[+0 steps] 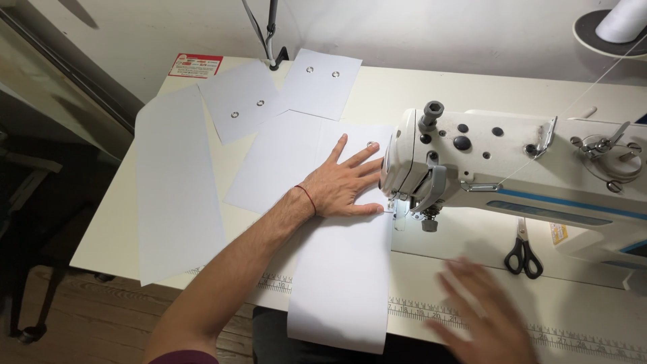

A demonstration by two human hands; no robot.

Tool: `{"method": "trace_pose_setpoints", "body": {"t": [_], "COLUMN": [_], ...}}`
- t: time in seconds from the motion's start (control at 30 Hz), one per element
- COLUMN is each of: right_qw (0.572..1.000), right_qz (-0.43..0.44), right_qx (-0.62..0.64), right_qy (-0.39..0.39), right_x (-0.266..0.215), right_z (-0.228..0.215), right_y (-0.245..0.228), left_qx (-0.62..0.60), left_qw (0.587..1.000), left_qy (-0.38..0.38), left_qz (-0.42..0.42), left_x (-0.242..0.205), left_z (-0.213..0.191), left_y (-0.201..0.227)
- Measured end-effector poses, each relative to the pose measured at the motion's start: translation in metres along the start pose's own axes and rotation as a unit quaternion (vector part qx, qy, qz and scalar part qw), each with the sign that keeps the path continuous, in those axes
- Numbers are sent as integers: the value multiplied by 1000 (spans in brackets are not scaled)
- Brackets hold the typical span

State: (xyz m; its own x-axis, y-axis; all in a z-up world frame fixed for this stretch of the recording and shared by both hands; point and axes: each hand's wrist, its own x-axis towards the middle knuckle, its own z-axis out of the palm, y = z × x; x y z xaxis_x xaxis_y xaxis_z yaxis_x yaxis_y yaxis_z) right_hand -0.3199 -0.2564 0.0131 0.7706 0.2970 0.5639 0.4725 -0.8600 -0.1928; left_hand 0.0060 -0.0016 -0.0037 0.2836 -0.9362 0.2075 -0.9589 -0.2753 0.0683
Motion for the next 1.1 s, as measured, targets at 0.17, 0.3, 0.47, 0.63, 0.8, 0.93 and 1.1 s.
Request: {"method": "trace_pose_setpoints", "body": {"t": [0.17, 0.3, 0.47, 0.63, 0.8, 0.93, 1.1], "right_qw": [995, 959, 943, 938, 925, 940, 940], "right_qz": [45, 74, 128, 185, 235, 160, 121], "right_qx": [-88, -232, -261, -260, -274, -260, -276], "right_qy": [13, 144, 161, 138, 123, 152, 161], "right_x": [-68, -122, -123, -117, -108, -100, -123], "right_z": [-27, -28, -28, -27, -28, -33, -32], "right_y": [109, 126, 120, 104, 89, 91, 104], "left_qx": [21, 8, 30, 48, 58, 38, 22], "left_qw": [999, 1000, 999, 998, 998, 999, 1000], "left_qy": [-38, -18, -39, -28, -18, -8, 3], "left_qz": [-13, -7, -11, -8, 5, -1, -16], "left_x": [6, 8, 13, 15, 13, 13, 10], "left_z": [4, 9, 5, 8, 7, 9, 5], "left_y": [-10, -17, -21, -26, -22, -23, -20]}}
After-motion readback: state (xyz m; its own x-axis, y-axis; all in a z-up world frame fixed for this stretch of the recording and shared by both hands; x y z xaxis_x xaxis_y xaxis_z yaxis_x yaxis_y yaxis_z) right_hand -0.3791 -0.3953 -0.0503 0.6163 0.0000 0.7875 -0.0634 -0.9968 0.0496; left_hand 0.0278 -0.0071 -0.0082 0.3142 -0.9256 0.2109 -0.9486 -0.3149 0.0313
